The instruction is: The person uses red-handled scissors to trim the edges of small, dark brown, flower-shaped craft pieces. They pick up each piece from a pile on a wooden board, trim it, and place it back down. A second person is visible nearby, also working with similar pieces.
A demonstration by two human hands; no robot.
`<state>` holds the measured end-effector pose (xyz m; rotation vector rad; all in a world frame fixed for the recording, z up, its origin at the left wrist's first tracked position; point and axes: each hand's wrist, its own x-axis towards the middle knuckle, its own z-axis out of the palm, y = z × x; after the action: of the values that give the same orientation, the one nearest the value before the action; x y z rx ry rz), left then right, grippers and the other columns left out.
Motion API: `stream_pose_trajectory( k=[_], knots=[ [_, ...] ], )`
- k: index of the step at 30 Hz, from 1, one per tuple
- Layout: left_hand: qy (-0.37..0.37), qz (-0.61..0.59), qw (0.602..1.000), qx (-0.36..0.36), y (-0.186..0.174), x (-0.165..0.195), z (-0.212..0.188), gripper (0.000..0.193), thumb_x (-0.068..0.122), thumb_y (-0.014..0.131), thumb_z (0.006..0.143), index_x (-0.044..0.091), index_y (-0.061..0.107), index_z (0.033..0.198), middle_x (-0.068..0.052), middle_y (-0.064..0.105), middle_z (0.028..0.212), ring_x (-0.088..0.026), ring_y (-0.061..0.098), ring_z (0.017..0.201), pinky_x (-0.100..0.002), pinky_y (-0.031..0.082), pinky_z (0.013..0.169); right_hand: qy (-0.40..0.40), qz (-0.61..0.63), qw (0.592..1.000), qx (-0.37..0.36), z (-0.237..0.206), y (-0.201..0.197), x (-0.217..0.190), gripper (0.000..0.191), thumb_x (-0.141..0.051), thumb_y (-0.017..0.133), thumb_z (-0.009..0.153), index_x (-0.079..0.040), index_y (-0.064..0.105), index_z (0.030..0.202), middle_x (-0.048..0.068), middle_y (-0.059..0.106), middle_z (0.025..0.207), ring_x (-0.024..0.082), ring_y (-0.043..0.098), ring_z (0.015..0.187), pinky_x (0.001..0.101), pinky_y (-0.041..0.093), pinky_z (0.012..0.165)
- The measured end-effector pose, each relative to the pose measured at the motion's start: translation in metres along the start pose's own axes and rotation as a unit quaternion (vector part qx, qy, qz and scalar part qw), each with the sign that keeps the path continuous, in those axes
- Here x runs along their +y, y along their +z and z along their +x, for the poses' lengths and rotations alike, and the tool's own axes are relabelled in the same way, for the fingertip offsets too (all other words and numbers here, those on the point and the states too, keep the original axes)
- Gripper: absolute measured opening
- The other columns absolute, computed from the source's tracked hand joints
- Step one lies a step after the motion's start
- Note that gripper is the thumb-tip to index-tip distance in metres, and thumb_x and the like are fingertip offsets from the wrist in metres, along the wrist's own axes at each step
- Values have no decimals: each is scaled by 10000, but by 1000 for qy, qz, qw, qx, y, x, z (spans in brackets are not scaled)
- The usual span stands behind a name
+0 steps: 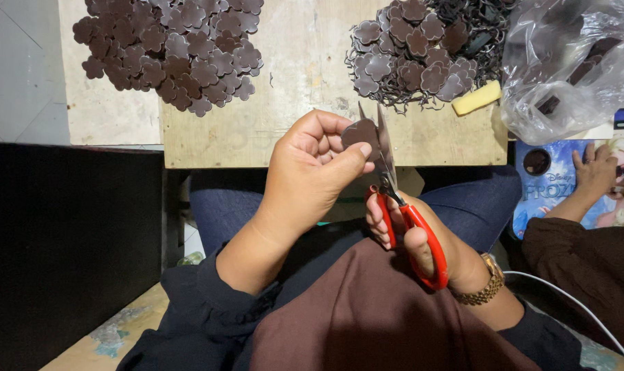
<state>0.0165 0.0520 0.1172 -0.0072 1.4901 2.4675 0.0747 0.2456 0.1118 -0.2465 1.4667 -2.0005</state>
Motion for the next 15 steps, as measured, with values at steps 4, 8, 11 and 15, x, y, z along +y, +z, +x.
stream_pose_trajectory(
  k=[4,8,11,15],
  knots=[
    [-6,-9,1000,-3,-2,0,1,200,-41,676,961,-23,578,1135,-86,706,999,-100,696,867,-284,632,816,2,-2,1000,0,0,1,-1,884,-899,620,734,-65,455,978,-5,412,843,98,384,719,250,377,645],
    [-10,-12,1000,-3,-3,-1,1,195,-40,676,961,-23,581,1130,-81,702,988,-97,690,858,-280,627,810,5,-4,1000,6,0,2,-2,857,-883,599,766,-64,461,976,-4,421,831,96,391,710,250,389,642],
    [-12,-8,1000,-2,-4,-1,1,191,-37,678,958,-23,584,1124,-74,699,983,-91,686,854,-279,627,807,3,-2,1000,4,0,0,-1,833,-865,596,796,-60,462,966,-4,425,830,95,397,713,248,392,650],
    [-12,-10,1000,-1,-3,-4,0,193,-35,679,956,-18,587,1125,-67,695,977,-81,679,848,-272,625,804,10,10,1000,4,-2,-1,3,820,-841,615,813,-53,453,968,-2,419,840,97,388,715,248,381,648]
  ],
)
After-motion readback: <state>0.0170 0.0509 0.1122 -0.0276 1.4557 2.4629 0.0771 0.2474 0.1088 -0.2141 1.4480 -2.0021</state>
